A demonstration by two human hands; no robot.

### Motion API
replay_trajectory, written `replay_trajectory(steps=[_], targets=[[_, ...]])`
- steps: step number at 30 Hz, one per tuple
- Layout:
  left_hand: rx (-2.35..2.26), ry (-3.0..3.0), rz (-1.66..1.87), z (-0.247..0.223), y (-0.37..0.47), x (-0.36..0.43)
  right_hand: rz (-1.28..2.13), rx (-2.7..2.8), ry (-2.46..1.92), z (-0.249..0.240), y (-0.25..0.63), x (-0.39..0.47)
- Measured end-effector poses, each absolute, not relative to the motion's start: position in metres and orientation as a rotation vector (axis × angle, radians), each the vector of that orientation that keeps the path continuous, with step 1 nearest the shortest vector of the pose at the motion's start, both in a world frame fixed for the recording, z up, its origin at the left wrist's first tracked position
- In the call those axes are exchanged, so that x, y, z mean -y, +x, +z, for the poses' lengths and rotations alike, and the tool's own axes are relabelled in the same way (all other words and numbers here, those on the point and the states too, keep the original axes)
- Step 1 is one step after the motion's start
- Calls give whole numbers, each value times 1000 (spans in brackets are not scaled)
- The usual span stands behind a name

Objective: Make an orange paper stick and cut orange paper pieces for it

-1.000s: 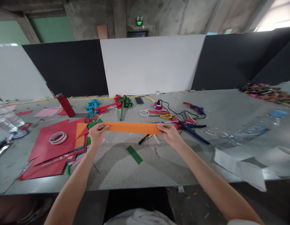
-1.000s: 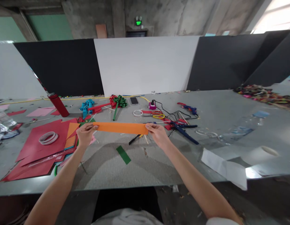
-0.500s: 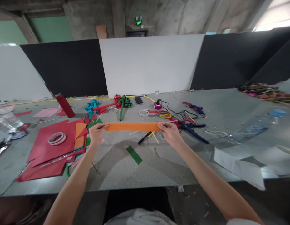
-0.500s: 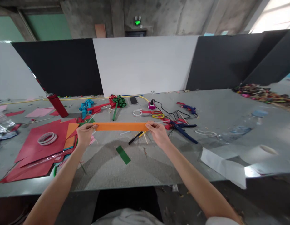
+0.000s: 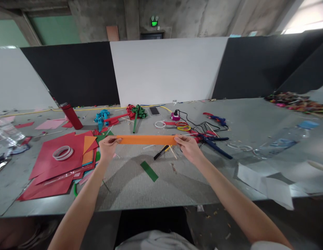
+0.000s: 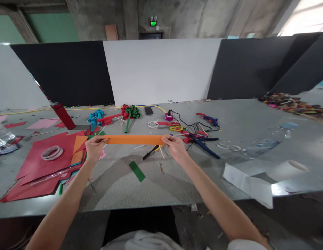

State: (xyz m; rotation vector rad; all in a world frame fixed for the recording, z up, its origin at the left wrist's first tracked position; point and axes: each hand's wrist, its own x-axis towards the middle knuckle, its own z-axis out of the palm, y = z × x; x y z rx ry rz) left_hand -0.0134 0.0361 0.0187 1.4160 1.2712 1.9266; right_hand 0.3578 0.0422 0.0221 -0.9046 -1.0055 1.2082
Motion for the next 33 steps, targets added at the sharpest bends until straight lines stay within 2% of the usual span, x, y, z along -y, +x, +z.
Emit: replay_trajectory(steps=[11, 21, 33], targets=[[-1226, 1408, 1918, 18, -12, -36, 1256, 995, -903, 20, 356, -42], [-1249, 1431, 1745, 27, -9, -34, 1168, 1018, -893, 19, 359, -45], [-1105, 1256, 1858, 16, -7, -41, 1114, 983, -854, 19, 349, -38]])
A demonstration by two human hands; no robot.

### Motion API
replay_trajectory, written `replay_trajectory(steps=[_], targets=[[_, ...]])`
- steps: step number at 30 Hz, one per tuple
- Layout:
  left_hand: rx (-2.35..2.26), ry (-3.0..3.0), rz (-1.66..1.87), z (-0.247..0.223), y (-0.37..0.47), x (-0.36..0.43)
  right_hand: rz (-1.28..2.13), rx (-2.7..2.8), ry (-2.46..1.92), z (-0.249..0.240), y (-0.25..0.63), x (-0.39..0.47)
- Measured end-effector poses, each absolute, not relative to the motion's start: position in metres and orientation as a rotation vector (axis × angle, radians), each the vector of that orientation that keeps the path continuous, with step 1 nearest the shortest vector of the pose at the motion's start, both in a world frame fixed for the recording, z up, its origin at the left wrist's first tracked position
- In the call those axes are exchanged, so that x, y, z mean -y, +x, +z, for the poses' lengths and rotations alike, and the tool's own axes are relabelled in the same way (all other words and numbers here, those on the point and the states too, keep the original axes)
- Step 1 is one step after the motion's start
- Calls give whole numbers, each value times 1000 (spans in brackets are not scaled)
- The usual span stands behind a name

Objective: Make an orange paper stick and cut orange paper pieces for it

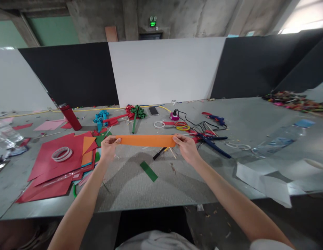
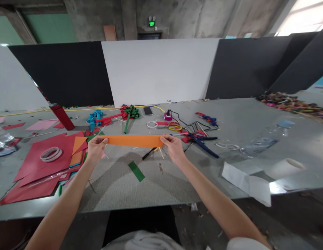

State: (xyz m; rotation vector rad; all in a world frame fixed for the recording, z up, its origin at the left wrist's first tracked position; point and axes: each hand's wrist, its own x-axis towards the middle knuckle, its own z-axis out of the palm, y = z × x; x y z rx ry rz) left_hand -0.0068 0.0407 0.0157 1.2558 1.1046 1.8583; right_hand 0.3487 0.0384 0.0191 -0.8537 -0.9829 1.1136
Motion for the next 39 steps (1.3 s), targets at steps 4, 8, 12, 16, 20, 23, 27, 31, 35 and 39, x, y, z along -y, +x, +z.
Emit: replay_trajectory(steps=[4, 8, 12, 16, 20, 23, 27, 31, 35, 39], targets=[[-1111, 1318, 1842, 18, -8, -39, 1096, 973, -829, 18, 349, -40], [-1212, 1443, 1726, 22, -12, -36, 1067, 964, -835, 14, 353, -43], [-1225, 1450, 1669, 21, -14, -36, 1062, 991, -818, 12, 357, -47], [-1214, 1496, 1624, 17, -16, -38, 1056, 991, -795, 9, 357, -49], [-1195, 1538, 1622, 16, -16, -39, 1040, 1008, -798, 8, 357, -49], [-1205, 1532, 1671, 16, -16, -37, 1028, 1032, -806, 8, 357, -49], [-1212, 1564, 1845, 17, -15, -35, 1070, 1029, -797, 7, 357, -49], [-1163, 1622, 1875, 21, -14, -32, 1141, 1010, -820, 6, 359, -50], [-1167, 1686, 1818, 27, -11, -29, 1171, 966, -812, 7, 360, -51], [-1188, 1676, 1788, 27, -11, -29, 1160, 934, -781, 9, 360, -50]])
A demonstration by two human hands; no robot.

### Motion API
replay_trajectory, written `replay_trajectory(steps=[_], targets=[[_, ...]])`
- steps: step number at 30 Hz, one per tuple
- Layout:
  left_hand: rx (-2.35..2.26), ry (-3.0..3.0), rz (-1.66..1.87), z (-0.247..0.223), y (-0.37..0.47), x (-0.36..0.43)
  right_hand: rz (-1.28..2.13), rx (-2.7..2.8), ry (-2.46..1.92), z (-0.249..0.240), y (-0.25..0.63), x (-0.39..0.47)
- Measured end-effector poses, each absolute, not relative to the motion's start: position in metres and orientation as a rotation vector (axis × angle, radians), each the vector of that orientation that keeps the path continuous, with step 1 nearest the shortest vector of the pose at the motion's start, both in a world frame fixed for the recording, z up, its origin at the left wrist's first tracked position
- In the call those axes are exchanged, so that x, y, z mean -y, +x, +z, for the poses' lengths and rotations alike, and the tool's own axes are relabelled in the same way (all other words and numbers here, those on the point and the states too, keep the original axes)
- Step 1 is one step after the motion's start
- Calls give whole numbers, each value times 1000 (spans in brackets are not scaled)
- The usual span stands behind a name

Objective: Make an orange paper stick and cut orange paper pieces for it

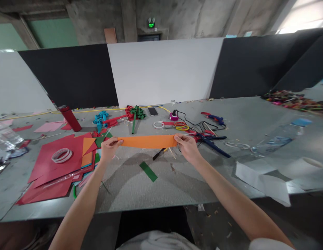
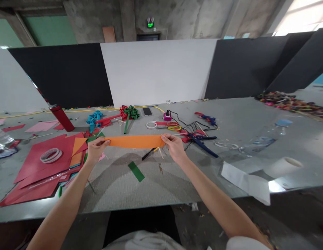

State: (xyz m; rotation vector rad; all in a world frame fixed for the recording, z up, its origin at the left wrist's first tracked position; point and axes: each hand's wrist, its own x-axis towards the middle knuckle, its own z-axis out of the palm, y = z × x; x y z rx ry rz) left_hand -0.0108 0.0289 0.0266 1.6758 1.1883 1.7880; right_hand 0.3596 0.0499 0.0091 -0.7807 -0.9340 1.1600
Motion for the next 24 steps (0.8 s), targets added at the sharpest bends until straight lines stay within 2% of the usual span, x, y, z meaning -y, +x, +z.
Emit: replay_trajectory(steps=[9, 18, 24], targets=[[-1279, 1653, 1757, 13, -18, -38, 1174, 936, -789, 12, 357, -47], [-1217, 1695, 1746, 21, -13, -32, 1045, 1054, -871, 8, 356, -48], [-1178, 1729, 1947, 26, -14, -32, 973, 1123, -926, 6, 355, -48]])
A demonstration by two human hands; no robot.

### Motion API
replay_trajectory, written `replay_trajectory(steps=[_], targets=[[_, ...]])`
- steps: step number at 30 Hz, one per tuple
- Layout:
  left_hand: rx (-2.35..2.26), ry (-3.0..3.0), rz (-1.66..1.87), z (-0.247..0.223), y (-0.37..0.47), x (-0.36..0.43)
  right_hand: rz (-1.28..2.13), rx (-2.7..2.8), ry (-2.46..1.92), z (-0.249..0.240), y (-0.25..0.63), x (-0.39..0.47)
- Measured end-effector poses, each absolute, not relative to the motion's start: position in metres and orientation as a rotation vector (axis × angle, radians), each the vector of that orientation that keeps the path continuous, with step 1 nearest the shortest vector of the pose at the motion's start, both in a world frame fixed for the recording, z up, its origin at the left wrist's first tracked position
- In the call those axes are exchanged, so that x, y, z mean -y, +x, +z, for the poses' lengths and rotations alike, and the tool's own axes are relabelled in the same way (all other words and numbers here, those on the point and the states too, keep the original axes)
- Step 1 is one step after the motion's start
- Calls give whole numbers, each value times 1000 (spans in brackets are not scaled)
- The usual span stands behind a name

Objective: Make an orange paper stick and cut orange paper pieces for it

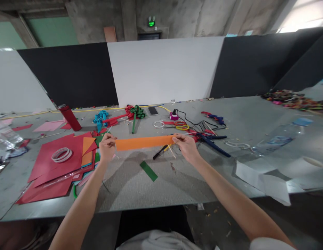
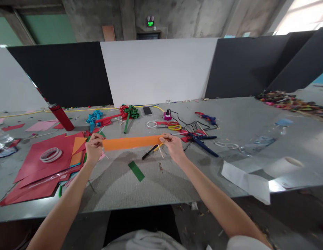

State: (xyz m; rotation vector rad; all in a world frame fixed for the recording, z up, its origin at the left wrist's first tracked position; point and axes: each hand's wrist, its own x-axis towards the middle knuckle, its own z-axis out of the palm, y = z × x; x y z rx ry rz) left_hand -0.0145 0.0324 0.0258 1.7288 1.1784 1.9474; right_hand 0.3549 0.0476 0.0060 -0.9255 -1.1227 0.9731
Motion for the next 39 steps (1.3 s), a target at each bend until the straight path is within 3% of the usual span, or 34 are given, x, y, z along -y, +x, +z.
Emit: replay_trajectory(steps=[19, 39], targets=[[-1281, 1563, 1466, 35, -17, -29, 850, 1139, -961, -2, 366, -57], [-1352, 1734, 1729, 19, -19, -37, 1086, 997, -940, -2, 353, -52]])
